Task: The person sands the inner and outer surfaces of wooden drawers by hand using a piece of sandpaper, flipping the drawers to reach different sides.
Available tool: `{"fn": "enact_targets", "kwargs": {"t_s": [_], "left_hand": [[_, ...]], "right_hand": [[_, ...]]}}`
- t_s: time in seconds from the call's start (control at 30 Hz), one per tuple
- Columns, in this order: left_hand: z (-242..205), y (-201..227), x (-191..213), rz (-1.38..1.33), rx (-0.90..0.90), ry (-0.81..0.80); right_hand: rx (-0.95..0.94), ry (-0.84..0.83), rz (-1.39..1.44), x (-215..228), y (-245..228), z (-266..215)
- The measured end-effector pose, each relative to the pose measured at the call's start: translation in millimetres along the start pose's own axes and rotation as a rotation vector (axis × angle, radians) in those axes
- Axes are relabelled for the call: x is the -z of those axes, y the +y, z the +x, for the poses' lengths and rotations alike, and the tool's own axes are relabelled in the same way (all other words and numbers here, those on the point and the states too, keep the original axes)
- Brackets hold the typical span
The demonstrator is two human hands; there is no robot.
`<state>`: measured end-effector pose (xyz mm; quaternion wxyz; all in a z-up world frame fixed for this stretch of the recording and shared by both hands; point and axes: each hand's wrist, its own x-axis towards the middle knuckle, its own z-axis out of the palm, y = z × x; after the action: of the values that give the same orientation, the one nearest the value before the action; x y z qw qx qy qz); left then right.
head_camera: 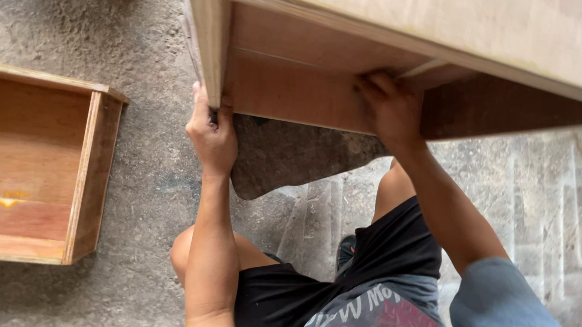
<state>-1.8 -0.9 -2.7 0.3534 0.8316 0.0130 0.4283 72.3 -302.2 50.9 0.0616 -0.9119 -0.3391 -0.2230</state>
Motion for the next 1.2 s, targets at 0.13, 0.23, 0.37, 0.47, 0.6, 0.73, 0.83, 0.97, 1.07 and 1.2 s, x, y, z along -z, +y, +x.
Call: {"fn": "enact_targets", "kwargs": {"t_s": [0.13, 0.23, 0.37, 0.47, 0.6, 0.73, 0.83, 0.97, 1.07, 1.2], "left_hand": [[2.3, 8.8, 3.1, -0.324, 0.459, -0.106], [3.7, 14.2, 7.9, -0.359, 0.334, -0.104], [4.4, 11.2, 7.9, -0.35, 0.361, -0.1], [0.4, 8.3, 6.0, -0.352, 0.391, -0.098], [-4.4, -7.9, 3.0, -0.186, 0.212, -0.064], [-11.3, -15.8, -6.9, -0.267, 0.292, -0.093], [-12.1, -14.6, -7.8, -0.271, 0.36, -0.074], [-9.8, -10.8, -3.6, -0.273, 0.328, -0.076], [-8.2, -9.6, -2.2, -0.305, 0.32, -0.07], [-7.3, -5.9, -1.1, -0.315, 0.311, -0.066]], "right_hand": [[0.084, -0.008, 0.01, -46.8, -43.8, 34.8], [0.072, -0.053, 0.006, -42.0, -38.8, 35.4], [-0.085, 0.047, -0.14, 10.3, 7.1, -24.7], [-0.368, -0.267, -0.164, 27.9, 1.7, -48.5], [-0.152, -0.03, 0.073, 19.5, -43.5, -13.5], [0.101, 0.158, 0.144, -17.2, -80.5, 53.8], [0.187, 0.15, 0.11, -58.3, -96.1, 105.4], [0.212, 0.026, -0.009, -69.2, -89.7, 108.7], [0.222, 0.037, 0.032, -71.2, -83.8, 103.5], [0.182, -0.087, -0.02, -93.4, -92.7, 117.6]]}}
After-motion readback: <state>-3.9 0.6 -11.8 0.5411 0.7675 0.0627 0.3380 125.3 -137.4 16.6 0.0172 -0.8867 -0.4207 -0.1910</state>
